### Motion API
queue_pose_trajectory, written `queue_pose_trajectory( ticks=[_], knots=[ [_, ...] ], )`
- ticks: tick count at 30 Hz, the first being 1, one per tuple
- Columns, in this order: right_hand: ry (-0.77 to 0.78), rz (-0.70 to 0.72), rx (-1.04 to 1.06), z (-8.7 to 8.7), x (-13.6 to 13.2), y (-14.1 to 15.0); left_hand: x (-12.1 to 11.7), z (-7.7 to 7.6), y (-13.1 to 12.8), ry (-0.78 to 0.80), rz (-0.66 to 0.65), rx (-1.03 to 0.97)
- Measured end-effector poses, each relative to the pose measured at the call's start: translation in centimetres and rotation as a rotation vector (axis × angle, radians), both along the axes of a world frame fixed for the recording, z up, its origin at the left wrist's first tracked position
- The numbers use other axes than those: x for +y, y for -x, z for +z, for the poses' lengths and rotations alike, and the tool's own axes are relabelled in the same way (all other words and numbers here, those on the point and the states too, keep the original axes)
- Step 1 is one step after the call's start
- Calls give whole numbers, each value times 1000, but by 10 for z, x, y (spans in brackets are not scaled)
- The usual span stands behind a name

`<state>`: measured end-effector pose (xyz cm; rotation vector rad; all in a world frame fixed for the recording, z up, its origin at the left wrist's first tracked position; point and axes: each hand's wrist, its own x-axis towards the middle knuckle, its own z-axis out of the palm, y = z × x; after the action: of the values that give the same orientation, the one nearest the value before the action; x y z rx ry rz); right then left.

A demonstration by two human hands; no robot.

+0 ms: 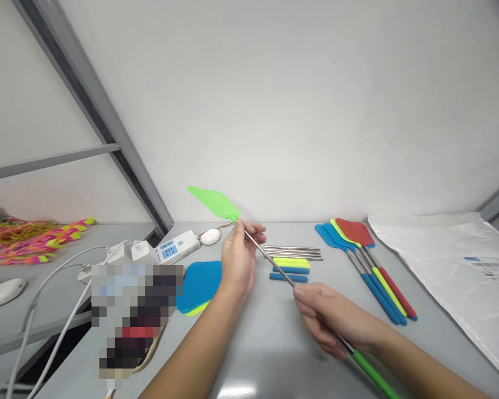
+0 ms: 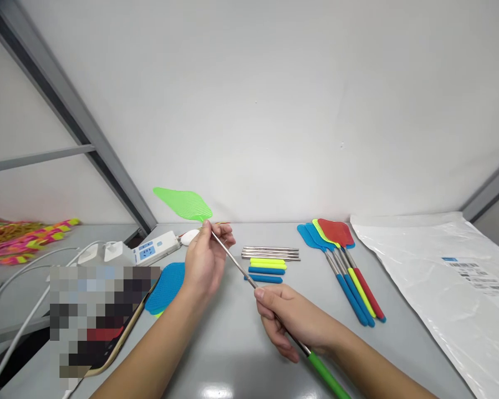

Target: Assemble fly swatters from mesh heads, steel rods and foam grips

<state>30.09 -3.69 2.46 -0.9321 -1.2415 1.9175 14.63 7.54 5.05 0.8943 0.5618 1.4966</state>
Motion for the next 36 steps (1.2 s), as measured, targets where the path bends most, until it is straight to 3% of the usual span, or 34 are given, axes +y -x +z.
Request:
queue_pose_trajectory(
  ticks=[4,7,10,15,22,27,32,36],
  knots=[
    [42,-83,-10,2,2,-7,-22,-13,-18,-26,-57,149],
    [80,-160,23,2,4,-9,-45,-25,-33,-66,-249,337],
    [69,-182,32,1,6,-11,-61,-32,-43,-75,-354,366],
    [77,-124,22,3,8,-12,-50,-26,-36,-34,-230,292],
    [24,65,-22,4,4,-11,-13,-1,-7,-44,112,24],
    [13,103,-101,5,4,-25,-20,-7,-13,-27,62,61],
    [-12,-40,-102,12,4,-31,-54,-23,-32,-110,-103,304],
    [-36,-28,-115,16,5,-30,-72,-28,-40,-147,-172,383]
  ],
)
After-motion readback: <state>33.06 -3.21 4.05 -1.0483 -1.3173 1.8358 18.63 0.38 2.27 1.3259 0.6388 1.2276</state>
